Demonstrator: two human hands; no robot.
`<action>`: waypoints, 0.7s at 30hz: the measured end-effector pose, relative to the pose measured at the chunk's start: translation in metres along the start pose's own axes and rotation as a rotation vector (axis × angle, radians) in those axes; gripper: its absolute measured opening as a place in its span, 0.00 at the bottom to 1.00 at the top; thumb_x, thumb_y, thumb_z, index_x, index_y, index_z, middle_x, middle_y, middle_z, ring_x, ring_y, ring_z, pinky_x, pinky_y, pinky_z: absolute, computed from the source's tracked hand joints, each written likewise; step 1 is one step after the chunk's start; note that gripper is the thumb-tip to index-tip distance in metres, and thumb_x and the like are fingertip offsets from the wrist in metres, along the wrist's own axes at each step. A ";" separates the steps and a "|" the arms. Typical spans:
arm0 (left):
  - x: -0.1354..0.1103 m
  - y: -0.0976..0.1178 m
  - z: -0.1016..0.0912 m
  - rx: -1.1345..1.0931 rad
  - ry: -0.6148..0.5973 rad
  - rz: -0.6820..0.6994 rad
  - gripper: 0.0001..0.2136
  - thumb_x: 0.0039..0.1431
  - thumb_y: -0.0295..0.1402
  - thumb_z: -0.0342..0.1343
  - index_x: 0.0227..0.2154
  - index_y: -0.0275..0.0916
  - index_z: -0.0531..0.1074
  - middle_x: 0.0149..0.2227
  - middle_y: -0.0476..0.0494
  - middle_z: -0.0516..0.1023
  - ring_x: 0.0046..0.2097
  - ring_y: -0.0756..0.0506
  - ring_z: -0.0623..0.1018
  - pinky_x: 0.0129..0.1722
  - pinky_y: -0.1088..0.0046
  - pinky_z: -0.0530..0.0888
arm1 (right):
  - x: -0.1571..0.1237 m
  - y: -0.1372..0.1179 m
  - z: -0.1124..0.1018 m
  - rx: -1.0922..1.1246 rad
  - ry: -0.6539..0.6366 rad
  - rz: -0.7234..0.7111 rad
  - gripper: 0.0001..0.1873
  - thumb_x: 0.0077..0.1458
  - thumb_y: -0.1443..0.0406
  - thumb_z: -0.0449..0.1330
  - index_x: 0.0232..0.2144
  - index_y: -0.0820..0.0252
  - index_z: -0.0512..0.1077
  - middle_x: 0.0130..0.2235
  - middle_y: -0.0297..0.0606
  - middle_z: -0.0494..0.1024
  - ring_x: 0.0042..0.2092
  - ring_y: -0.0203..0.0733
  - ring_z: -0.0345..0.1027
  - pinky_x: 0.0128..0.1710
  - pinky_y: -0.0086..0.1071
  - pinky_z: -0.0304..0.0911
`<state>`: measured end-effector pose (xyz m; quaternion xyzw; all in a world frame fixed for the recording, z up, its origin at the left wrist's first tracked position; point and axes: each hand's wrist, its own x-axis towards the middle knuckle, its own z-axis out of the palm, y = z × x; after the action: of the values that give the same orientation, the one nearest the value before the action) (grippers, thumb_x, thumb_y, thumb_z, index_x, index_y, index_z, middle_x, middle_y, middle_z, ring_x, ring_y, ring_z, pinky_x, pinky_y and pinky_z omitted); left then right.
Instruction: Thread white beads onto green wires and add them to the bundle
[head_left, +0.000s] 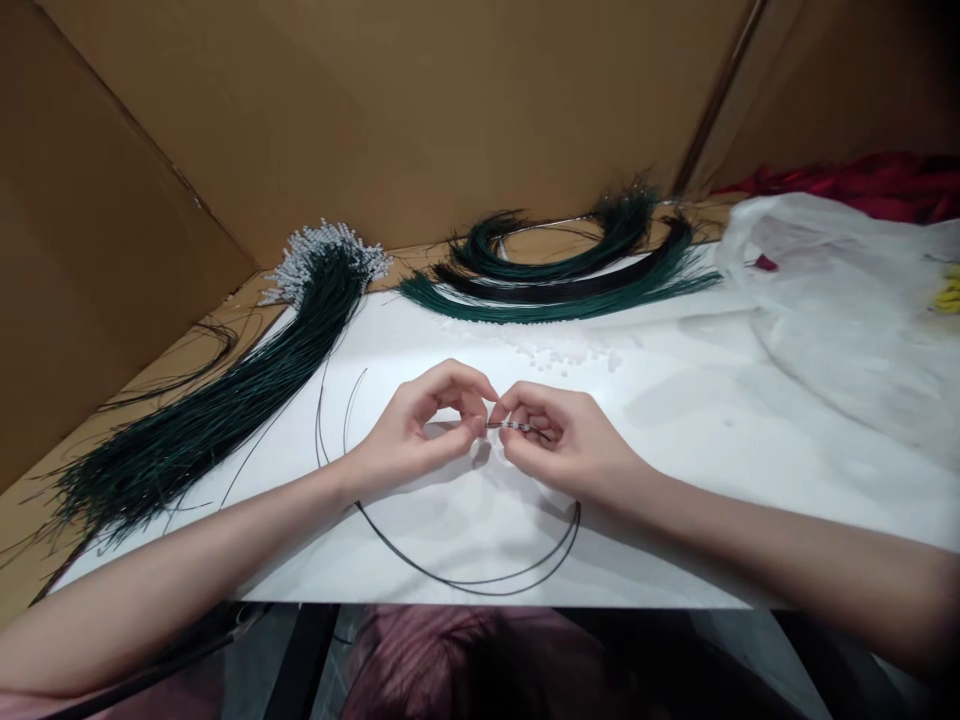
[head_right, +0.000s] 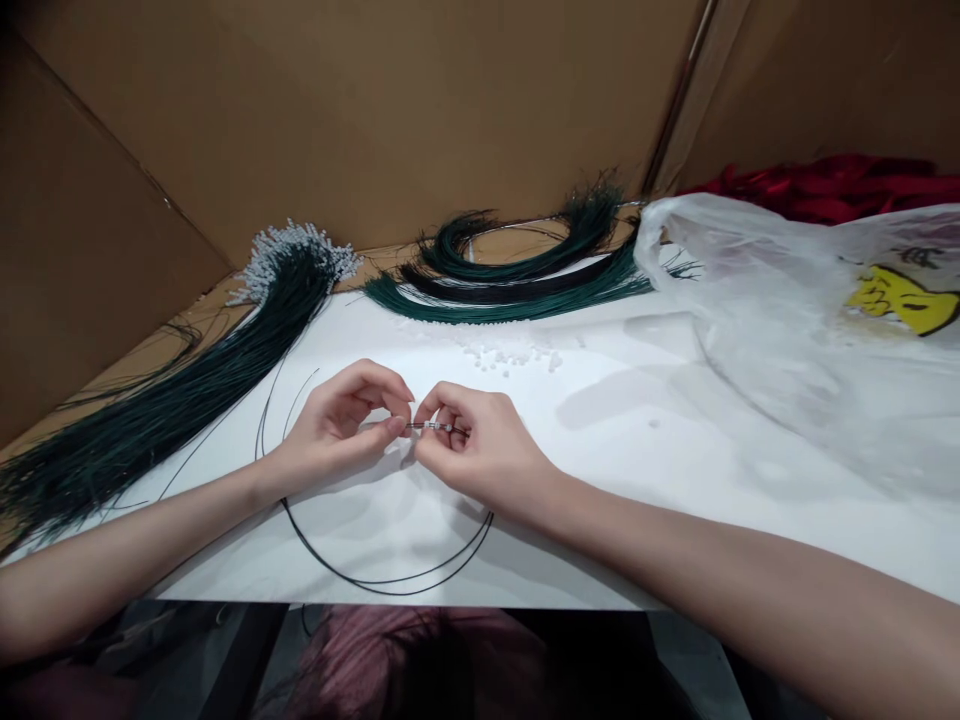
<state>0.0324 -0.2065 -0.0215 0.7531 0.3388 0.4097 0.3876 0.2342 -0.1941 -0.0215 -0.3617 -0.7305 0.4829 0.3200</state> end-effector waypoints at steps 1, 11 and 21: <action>0.000 0.000 0.000 -0.013 -0.002 0.000 0.10 0.60 0.26 0.57 0.45 0.40 0.69 0.34 0.46 0.73 0.36 0.51 0.75 0.41 0.74 0.74 | 0.000 0.000 0.000 -0.004 -0.001 -0.002 0.05 0.48 0.69 0.56 0.31 0.61 0.69 0.22 0.28 0.63 0.25 0.32 0.54 0.25 0.27 0.51; 0.000 -0.001 -0.001 -0.044 -0.012 -0.031 0.09 0.62 0.25 0.56 0.45 0.40 0.69 0.33 0.47 0.74 0.36 0.51 0.75 0.40 0.74 0.74 | -0.001 0.004 0.000 0.032 -0.012 0.000 0.08 0.46 0.69 0.53 0.32 0.61 0.70 0.22 0.28 0.63 0.24 0.32 0.53 0.24 0.28 0.49; 0.000 -0.001 -0.003 -0.080 -0.018 -0.061 0.10 0.62 0.26 0.56 0.45 0.40 0.69 0.32 0.48 0.74 0.35 0.51 0.75 0.39 0.74 0.72 | 0.001 0.000 -0.005 0.143 -0.045 0.035 0.11 0.47 0.69 0.49 0.31 0.62 0.70 0.26 0.34 0.71 0.26 0.34 0.58 0.26 0.29 0.53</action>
<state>0.0295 -0.2051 -0.0218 0.7298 0.3417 0.4041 0.4328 0.2378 -0.1911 -0.0199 -0.3398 -0.6945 0.5475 0.3201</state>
